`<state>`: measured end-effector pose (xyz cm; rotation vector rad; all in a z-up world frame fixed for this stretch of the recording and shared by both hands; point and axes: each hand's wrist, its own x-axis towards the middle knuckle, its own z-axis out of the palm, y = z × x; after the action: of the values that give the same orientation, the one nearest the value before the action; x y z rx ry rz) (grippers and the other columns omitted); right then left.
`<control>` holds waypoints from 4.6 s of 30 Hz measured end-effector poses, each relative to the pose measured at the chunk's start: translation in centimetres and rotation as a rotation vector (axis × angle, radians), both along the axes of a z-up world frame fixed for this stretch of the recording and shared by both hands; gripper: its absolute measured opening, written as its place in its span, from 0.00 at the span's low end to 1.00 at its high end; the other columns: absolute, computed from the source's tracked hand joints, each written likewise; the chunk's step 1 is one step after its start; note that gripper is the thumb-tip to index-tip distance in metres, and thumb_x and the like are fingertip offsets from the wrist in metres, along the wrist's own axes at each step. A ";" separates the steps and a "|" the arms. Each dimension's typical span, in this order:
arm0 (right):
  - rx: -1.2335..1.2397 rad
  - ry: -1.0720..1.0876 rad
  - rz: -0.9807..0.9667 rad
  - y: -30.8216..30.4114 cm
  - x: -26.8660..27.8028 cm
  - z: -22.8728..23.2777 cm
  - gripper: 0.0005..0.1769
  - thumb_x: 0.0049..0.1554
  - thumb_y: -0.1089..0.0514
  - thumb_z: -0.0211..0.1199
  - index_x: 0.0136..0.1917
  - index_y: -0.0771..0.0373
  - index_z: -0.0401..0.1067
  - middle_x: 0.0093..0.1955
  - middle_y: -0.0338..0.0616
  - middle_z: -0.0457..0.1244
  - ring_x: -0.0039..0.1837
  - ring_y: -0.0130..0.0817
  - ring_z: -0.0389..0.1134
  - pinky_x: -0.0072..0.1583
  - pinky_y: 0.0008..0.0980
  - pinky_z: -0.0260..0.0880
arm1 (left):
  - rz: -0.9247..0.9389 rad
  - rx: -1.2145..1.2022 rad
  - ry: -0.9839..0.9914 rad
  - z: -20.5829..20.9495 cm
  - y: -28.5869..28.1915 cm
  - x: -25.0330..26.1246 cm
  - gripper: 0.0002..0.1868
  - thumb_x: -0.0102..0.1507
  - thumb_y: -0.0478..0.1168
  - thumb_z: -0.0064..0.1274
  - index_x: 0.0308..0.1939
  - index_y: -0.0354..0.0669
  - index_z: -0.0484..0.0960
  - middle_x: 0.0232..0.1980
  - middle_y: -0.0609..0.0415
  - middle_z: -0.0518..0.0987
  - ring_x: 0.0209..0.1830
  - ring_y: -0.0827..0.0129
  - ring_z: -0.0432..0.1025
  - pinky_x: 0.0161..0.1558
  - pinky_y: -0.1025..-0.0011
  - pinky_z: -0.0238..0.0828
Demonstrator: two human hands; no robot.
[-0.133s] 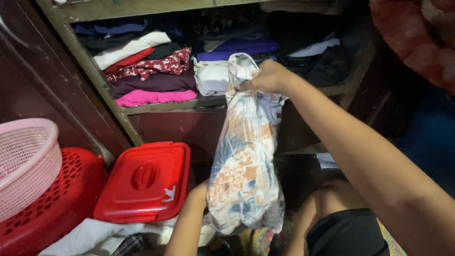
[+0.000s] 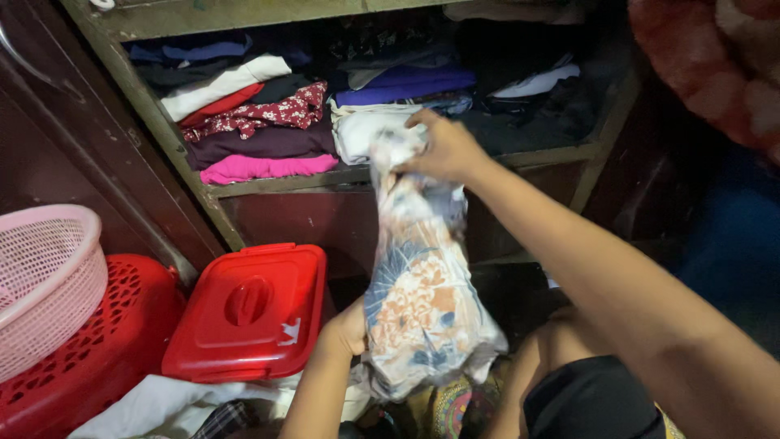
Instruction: The person folds and organizes items of clothing, including a plaid skirt and several shirts, and places them into a wooden wardrobe.
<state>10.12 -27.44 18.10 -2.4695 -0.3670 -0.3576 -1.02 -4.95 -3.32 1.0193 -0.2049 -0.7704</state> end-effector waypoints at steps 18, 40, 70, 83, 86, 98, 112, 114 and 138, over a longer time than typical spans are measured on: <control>0.178 0.294 0.844 0.7 -6.8 -2.8 0.56 0.42 0.57 0.80 0.78 0.65 0.56 0.70 0.48 0.64 0.69 0.31 0.63 0.70 0.33 0.63 | 0.253 0.081 -0.067 15.1 1.0 5.8 0.37 0.69 0.61 0.27 0.55 0.33 0.80 0.53 0.40 0.83 0.49 0.54 0.79 0.58 0.56 0.74; 0.256 0.704 0.326 -1.7 -3.2 2.7 0.39 0.45 0.67 0.68 0.71 0.67 0.70 0.59 0.59 0.70 0.57 0.41 0.72 0.55 0.36 0.74 | 0.913 0.212 0.165 0.5 -9.4 -5.8 0.38 0.64 0.52 0.56 0.74 0.63 0.53 0.71 0.61 0.61 0.67 0.63 0.58 0.61 0.44 0.55; 0.630 0.738 0.240 1.5 -3.3 3.4 0.27 0.48 0.68 0.64 0.63 0.68 0.71 0.47 0.47 0.71 0.47 0.35 0.75 0.50 0.37 0.79 | 0.806 -0.742 0.530 -2.1 -10.0 -2.2 0.46 0.62 0.73 0.37 0.67 0.38 0.65 0.63 0.43 0.70 0.61 0.49 0.67 0.65 0.48 0.61; 0.714 0.705 0.324 -0.2 -3.5 5.6 0.33 0.48 0.69 0.62 0.67 0.54 0.70 0.46 0.45 0.71 0.44 0.33 0.74 0.46 0.35 0.79 | 0.660 -0.707 0.833 1.7 -12.8 -8.6 0.43 0.63 0.71 0.44 0.61 0.32 0.70 0.54 0.41 0.75 0.51 0.50 0.74 0.60 0.49 0.68; 0.680 0.706 0.332 -0.5 -3.8 5.9 0.28 0.51 0.69 0.62 0.66 0.69 0.71 0.48 0.50 0.71 0.44 0.37 0.75 0.47 0.37 0.79 | 0.676 -0.712 0.798 -2.3 -10.6 -5.4 0.38 0.64 0.65 0.44 0.59 0.30 0.71 0.53 0.40 0.77 0.50 0.50 0.75 0.59 0.49 0.71; 0.553 0.850 0.476 0.3 -5.2 3.9 0.33 0.49 0.70 0.65 0.69 0.68 0.70 0.55 0.50 0.71 0.51 0.35 0.76 0.53 0.36 0.78 | 0.718 -0.852 0.495 -3.7 -6.8 0.5 0.34 0.63 0.59 0.37 0.60 0.35 0.75 0.60 0.39 0.78 0.60 0.45 0.73 0.59 0.44 0.71; 0.374 1.167 0.801 1.3 -6.5 2.4 0.32 0.51 0.64 0.69 0.69 0.72 0.69 0.60 0.56 0.70 0.56 0.37 0.74 0.58 0.36 0.77 | 0.560 -0.982 0.169 1.7 -6.7 1.8 0.40 0.60 0.64 0.42 0.68 0.42 0.71 0.67 0.43 0.76 0.64 0.46 0.71 0.60 0.43 0.68; 0.268 1.092 0.731 1.1 -5.7 2.7 0.33 0.49 0.59 0.71 0.68 0.70 0.71 0.58 0.55 0.71 0.55 0.38 0.75 0.58 0.36 0.77 | 0.543 -0.937 0.196 1.2 -6.9 1.4 0.40 0.60 0.65 0.42 0.68 0.42 0.71 0.67 0.43 0.76 0.64 0.46 0.71 0.60 0.43 0.68; 1.350 1.046 0.372 -5.6 -2.2 -8.8 0.25 0.60 0.54 0.59 0.63 0.75 0.69 0.58 0.60 0.69 0.57 0.44 0.73 0.63 0.45 0.74 | 0.458 -0.327 0.294 10.3 -6.8 7.8 0.45 0.61 0.71 0.36 0.71 0.44 0.70 0.68 0.44 0.76 0.64 0.50 0.72 0.55 0.50 0.71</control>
<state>7.95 -33.07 9.26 -0.9686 -0.0447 0.6548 6.83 -11.77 6.94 0.5993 0.1518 -0.4397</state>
